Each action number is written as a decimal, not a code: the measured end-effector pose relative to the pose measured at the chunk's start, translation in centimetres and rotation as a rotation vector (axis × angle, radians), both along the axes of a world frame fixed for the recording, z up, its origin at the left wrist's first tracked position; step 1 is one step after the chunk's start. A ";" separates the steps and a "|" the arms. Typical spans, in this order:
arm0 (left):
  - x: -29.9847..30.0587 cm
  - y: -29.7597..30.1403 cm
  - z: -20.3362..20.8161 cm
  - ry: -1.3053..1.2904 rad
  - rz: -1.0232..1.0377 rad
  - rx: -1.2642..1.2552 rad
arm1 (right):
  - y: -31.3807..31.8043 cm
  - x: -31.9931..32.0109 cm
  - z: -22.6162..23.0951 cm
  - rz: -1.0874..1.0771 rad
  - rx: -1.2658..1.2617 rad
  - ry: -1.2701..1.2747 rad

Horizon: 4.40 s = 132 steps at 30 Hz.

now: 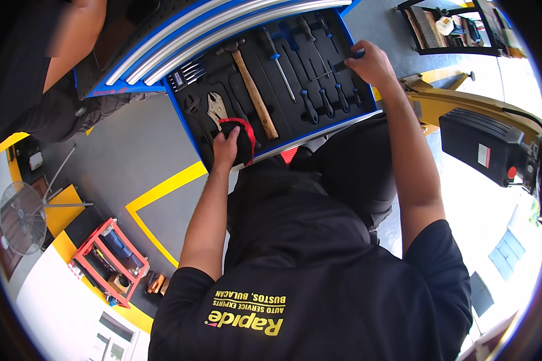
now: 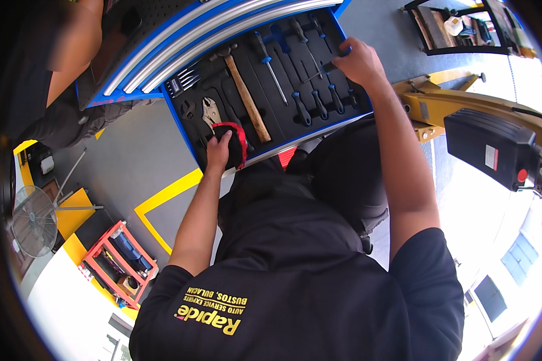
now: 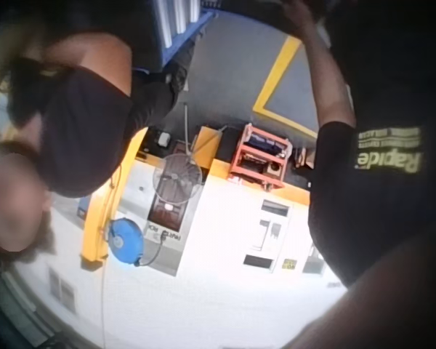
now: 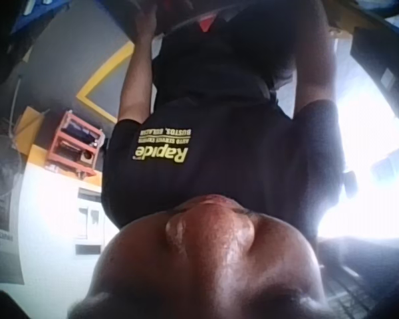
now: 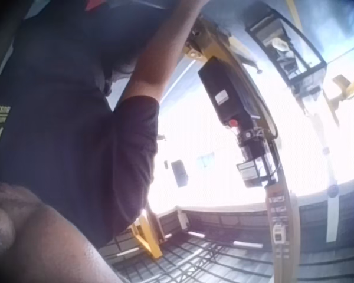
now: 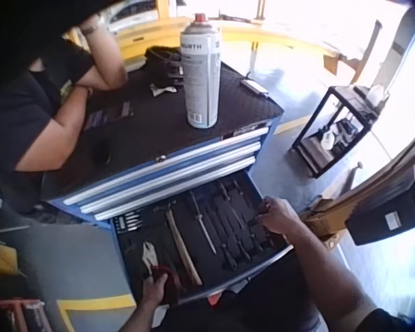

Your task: The person wipes a screwdriver with a red cloth, sprays it with a cleaning agent, and continues wiping. They place the screwdriver into a tool drawer and repeat the process with another screwdriver.

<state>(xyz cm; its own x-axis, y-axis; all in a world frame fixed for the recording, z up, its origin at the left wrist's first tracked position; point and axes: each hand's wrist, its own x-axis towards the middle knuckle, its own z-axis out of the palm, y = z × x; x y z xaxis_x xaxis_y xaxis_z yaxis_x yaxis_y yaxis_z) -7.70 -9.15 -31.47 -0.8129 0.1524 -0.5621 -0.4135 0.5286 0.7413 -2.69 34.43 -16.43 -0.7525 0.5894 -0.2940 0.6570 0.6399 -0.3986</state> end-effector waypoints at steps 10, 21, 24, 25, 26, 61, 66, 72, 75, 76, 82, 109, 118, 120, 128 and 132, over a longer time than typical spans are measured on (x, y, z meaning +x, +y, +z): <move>0.1 -0.7 -0.8 -0.074 0.013 0.050 | -0.7 -9.0 -7.0 0.027 0.136 0.176; 0.0 -0.8 -0.4 -0.085 -0.027 0.039 | -1.9 -13.7 -13.2 0.184 0.138 0.212; 0.4 -1.3 -1.6 -0.107 -0.016 0.058 | -2.3 -14.3 -14.4 0.188 0.112 0.171; 0.4 -1.3 -1.8 -0.107 -0.008 0.072 | -2.5 -14.4 -14.6 0.181 0.098 0.147; 0.4 -1.4 -1.9 -0.109 -0.001 0.087 | -2.6 -14.3 -14.7 0.165 0.085 0.168; 0.4 -1.5 -2.1 -0.110 0.002 0.114 | -10.2 -8.7 -14.1 -0.155 0.067 0.229; 0.3 -1.0 -1.5 -0.125 0.033 0.148 | -10.5 -8.9 -14.9 -0.247 0.067 0.274; 0.3 -1.3 -2.2 -0.097 0.003 0.047 | -10.0 -9.0 -14.3 -0.314 -0.055 0.265; 0.5 -1.5 -2.6 -0.075 0.011 0.096 | -10.1 -8.9 -14.5 -0.311 -0.057 0.269; 0.5 -1.4 -2.5 -0.090 0.022 0.111 | -10.1 -8.8 -14.8 -0.312 -0.048 0.287; 0.4 -1.6 -2.6 -0.079 -0.001 0.092 | -10.4 -7.2 -16.9 -0.257 0.031 0.438; 0.3 -1.3 -2.4 -0.094 0.018 0.102 | -11.1 -8.1 -17.3 -0.383 0.008 0.463; 0.3 -1.3 -1.8 -0.120 0.027 0.120 | -10.8 -8.8 -16.3 -0.359 0.001 0.425; 0.2 -1.6 -2.3 -0.120 0.009 0.101 | -10.0 -8.1 -15.7 -0.331 -0.030 0.406; -1.0 -1.4 1.2 -0.696 0.345 0.802 | -12.5 -1.5 -2.3 -0.178 -0.612 0.360; -2.2 3.3 10.2 -0.724 0.290 0.978 | -15.6 2.5 2.7 -0.152 -0.895 0.430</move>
